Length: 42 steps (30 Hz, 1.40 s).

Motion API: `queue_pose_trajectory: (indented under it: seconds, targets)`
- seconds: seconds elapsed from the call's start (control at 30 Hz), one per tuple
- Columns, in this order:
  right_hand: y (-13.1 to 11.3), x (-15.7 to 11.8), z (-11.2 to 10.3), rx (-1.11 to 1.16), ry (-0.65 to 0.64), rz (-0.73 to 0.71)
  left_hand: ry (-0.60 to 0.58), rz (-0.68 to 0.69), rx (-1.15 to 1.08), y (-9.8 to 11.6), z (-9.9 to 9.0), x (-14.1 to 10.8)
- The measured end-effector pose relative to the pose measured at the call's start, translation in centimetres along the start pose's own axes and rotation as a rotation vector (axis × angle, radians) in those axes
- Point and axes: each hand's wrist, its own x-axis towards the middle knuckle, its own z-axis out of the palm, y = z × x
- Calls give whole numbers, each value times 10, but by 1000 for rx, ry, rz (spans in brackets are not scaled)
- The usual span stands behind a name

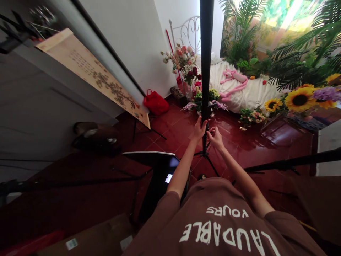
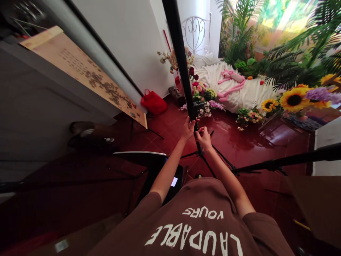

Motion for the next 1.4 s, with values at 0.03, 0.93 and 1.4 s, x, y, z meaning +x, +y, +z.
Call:
queue_pose_trajectory:
  seconds: [0.03,0.93,1.4]
  targets:
    - [-1,-1,1,-14,-4,-11,15,10,-6,5,0,3]
    - [13,-3,6,324,-77,403,38,110,-166,68,5,46]
    - [4,1,18,848,-141,572,67,124,-165,60,8,47]
